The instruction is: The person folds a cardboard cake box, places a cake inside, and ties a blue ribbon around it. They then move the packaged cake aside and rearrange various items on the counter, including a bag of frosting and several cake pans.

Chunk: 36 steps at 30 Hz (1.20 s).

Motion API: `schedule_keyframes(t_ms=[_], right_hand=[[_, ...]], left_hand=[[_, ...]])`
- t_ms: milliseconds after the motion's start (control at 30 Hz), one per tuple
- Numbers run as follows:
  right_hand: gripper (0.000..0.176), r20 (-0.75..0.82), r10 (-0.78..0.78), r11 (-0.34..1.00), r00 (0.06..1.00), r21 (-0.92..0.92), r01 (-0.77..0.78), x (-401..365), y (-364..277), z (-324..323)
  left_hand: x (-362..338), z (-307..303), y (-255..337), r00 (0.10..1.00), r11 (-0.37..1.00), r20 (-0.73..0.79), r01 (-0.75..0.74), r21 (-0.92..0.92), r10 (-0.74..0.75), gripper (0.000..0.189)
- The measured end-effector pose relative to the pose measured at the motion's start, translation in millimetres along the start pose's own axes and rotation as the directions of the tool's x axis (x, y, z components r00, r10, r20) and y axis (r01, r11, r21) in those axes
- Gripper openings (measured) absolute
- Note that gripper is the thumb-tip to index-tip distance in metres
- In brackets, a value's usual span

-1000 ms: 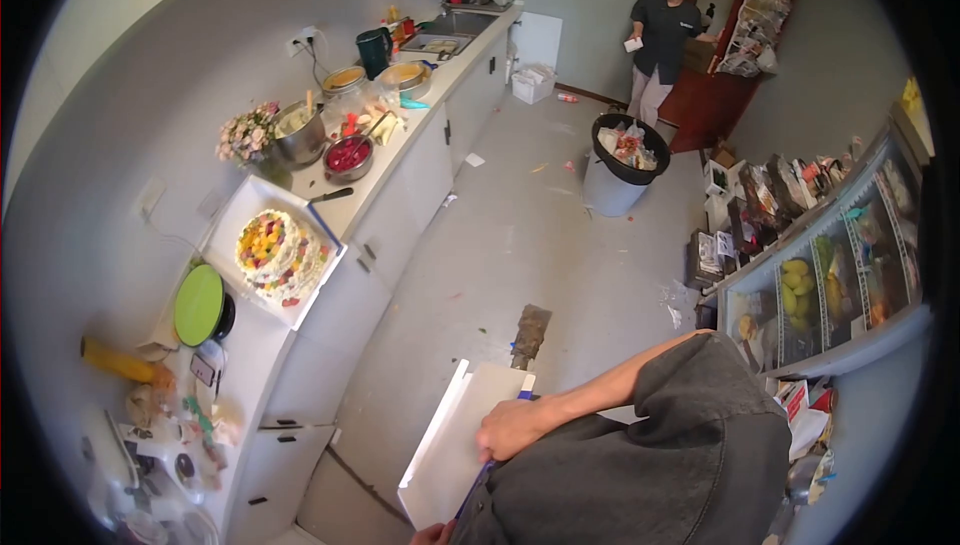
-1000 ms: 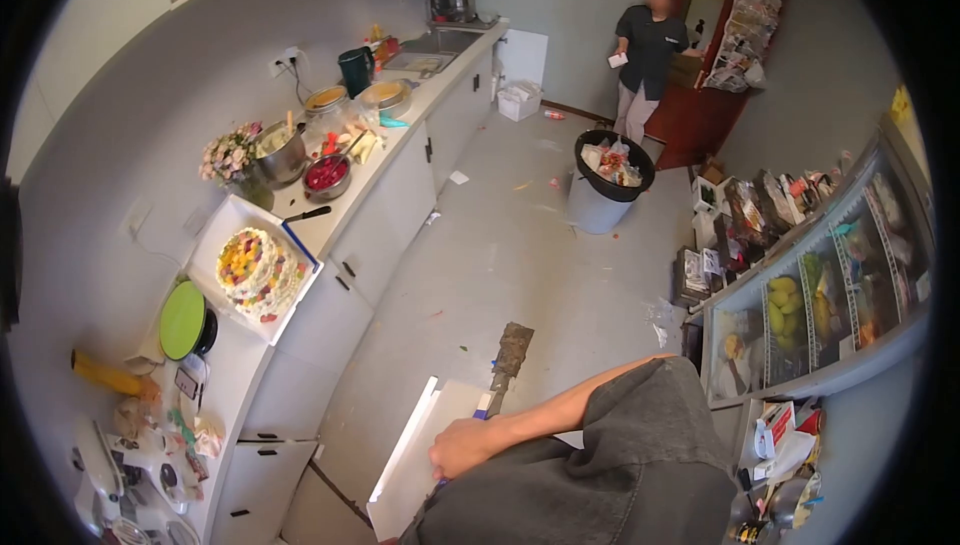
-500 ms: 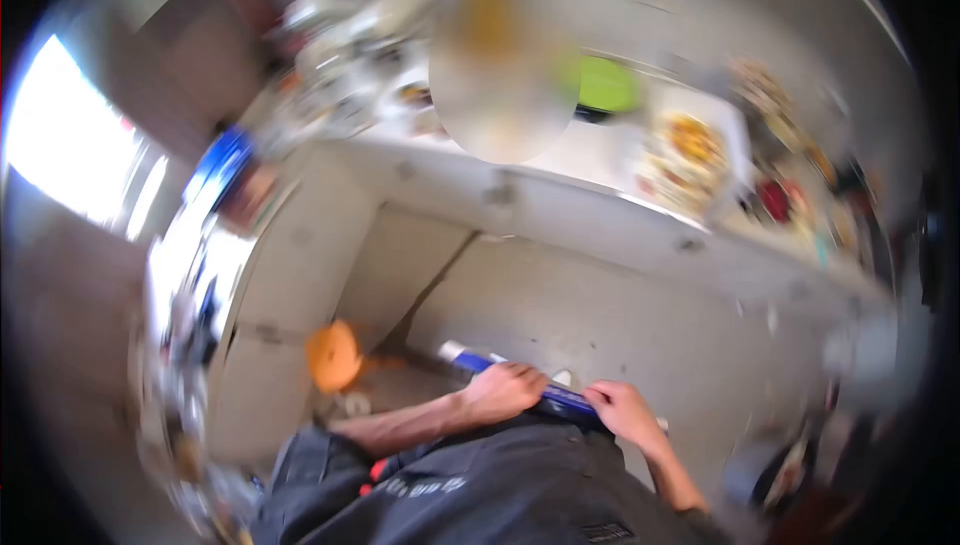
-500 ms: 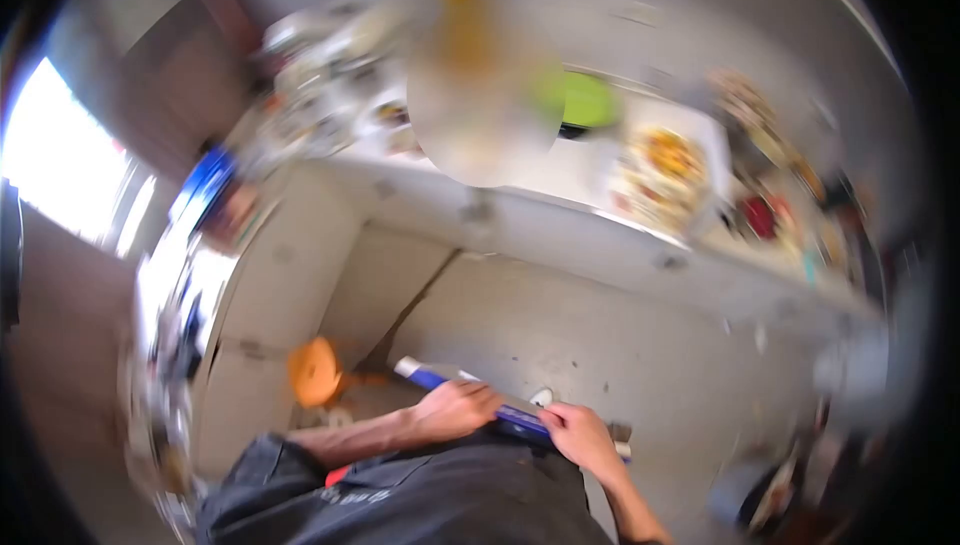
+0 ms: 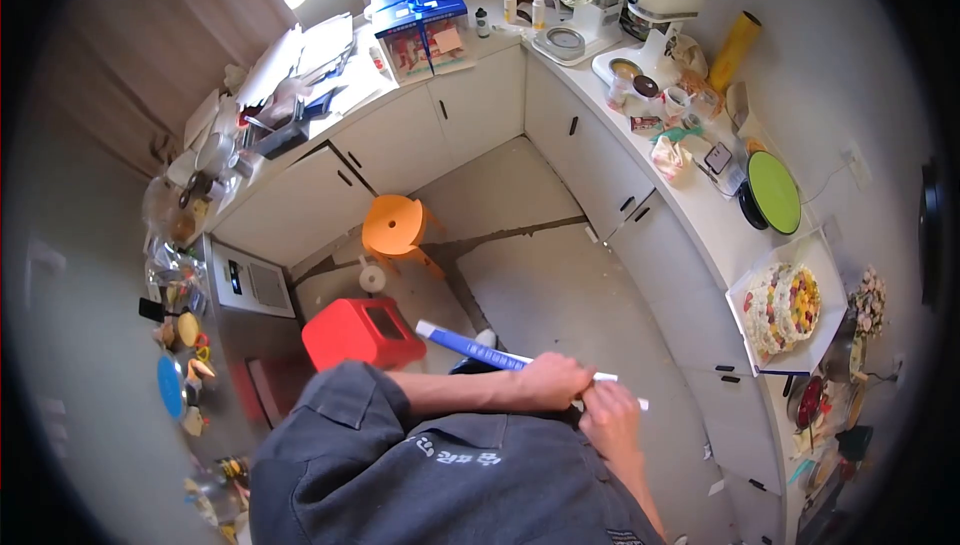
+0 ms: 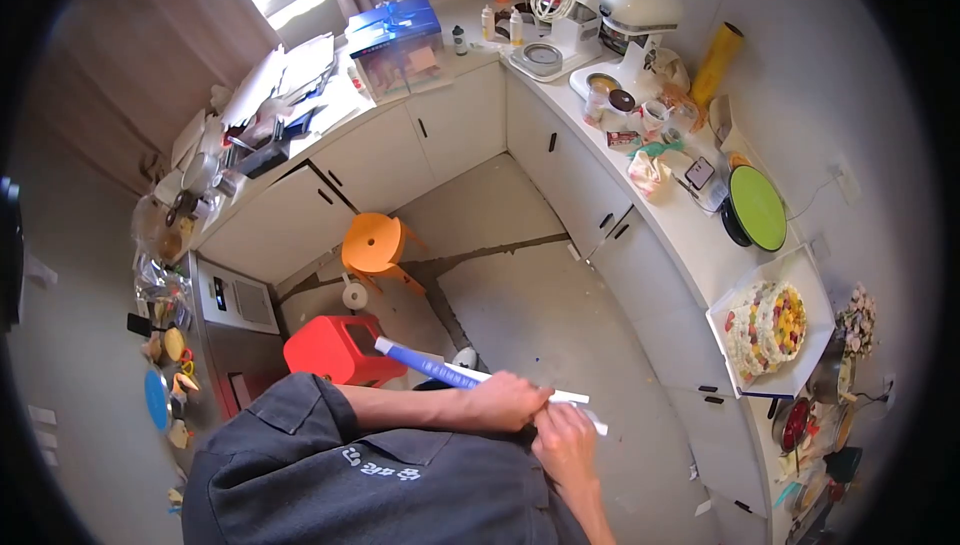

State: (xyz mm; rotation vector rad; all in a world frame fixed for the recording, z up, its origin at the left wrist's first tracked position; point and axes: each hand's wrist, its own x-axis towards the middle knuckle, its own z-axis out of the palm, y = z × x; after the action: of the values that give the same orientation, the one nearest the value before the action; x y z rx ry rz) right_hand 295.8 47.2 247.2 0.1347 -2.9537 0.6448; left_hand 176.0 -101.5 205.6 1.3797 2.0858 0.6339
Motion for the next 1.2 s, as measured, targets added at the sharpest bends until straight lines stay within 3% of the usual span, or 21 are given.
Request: schedule_keyframes(t_ms=[67,133,200,300,333,400,433,467,533,633,733,767,800,867,967,1000,1100,1200], right_hand=[[0.041,-0.153,-0.059,0.998,0.986,-0.041,0.053,19.4,3.6,-5.8],[0.049,-0.267,-0.021,0.976,0.964,-0.216,-0.038,28.1,8.0,-35.0],[0.044,-0.368,0.317,0.947,0.874,0.066,-0.315,23.5,28.5,-52.3],[0.037,-0.109,0.486,0.859,0.867,0.243,-0.451,-2.7,82.9,-65.8],[0.033,-0.099,0.5,0.839,0.86,0.301,-0.453,-20.2,104.6,-59.9],[0.025,-0.085,0.521,0.796,0.849,0.409,-0.447,-47.1,142.6,-40.8],[0.021,-0.146,0.451,0.861,0.88,0.33,-0.387,-42.3,134.2,-46.0],[0.017,-0.195,0.38,0.911,0.904,0.249,-0.329,-41.8,119.1,-49.4],[0.013,-0.223,0.287,0.956,0.932,0.121,-0.266,-44.3,104.2,-56.2],[0.011,-0.168,0.244,0.97,0.955,0.038,-0.241,-52.3,98.8,-65.6],[0.012,-0.115,0.2,0.98,0.973,0.046,-0.196,-52.6,89.1,-77.2],[0.012,-0.102,0.182,0.983,0.978,0.035,-0.179,-51.1,83.8,-79.3],[0.013,-0.088,0.164,0.987,0.983,0.023,-0.162,-50.5,80.0,-81.0],[0.009,-0.051,0.207,0.977,0.977,0.061,-0.204,-55.6,77.2,-83.3],[0.007,0.096,0.315,0.938,0.944,0.12,-0.325,-66.7,69.3,-93.1],[0.008,0.161,0.355,0.916,0.921,0.138,-0.377,-69.1,64.0,-97.6],[0.014,0.502,0.523,0.69,0.689,0.226,-0.688,-67.2,49.1,-115.5],[0.014,0.543,0.52,0.604,0.659,0.313,-0.734,-74.1,47.5,-99.1]], left_hand=[[12.4,-28.5,-4.7,0.998,0.997,0.011,0.062,-0.05,-0.061,0.032],[7.7,-50.7,-1.6,0.99,0.993,-0.085,0.108,-0.044,-0.111,0.03],[-0.1,-60.2,-8.5,0.981,0.992,-0.158,0.102,-0.069,-0.112,0.022],[-18.5,-91.8,-25.1,0.975,0.944,-0.221,-0.079,-0.321,0.007,0.027],[-26.5,-102.1,-29.5,0.961,0.885,-0.275,-0.146,-0.441,0.021,0.027],[-40.0,-120.4,-34.1,0.928,0.858,-0.359,-0.099,-0.505,-0.104,0.03],[-42.9,-115.8,-44.0,0.892,0.767,-0.42,-0.151,-0.623,-0.165,0.038],[-45.4,-112.1,-57.5,0.885,0.778,-0.417,-0.108,-0.619,-0.209,0.046],[-52.2,-107.2,-74.2,0.862,0.924,-0.374,0.239,-0.299,-0.343,0.05],[-60.9,-119.1,-69.8,0.921,0.904,-0.228,0.22,-0.368,-0.317,0.057],[-59.3,-148.2,-30.3,0.974,0.838,-0.175,0.029,-0.546,-0.147,0.062],[-54.3,-143.3,-27.9,0.985,0.897,-0.171,-0.049,-0.44,-0.03,0.064],[-50.1,-138.8,-19.0,0.975,0.978,-0.208,-0.111,-0.175,0.073,0.043],[-44.8,-134.1,-14.6,0.991,0.963,0.066,-0.127,0.238,0.114,0.03],[-49.2,-118.9,-19.4,0.993,0.975,0.05,-0.113,0.19,0.106,0.034],[-52.7,-123.9,-16.3,0.991,0.981,0.13,-0.053,0.186,0.029,0.033],[-60.0,-143.3,-10.7,0.944,0.986,0.303,0.088,0.144,-0.129,0.033],[-65.6,-138.9,-25.3,0.928,0.988,0.341,0.149,0.028,-0.15,0.031]])
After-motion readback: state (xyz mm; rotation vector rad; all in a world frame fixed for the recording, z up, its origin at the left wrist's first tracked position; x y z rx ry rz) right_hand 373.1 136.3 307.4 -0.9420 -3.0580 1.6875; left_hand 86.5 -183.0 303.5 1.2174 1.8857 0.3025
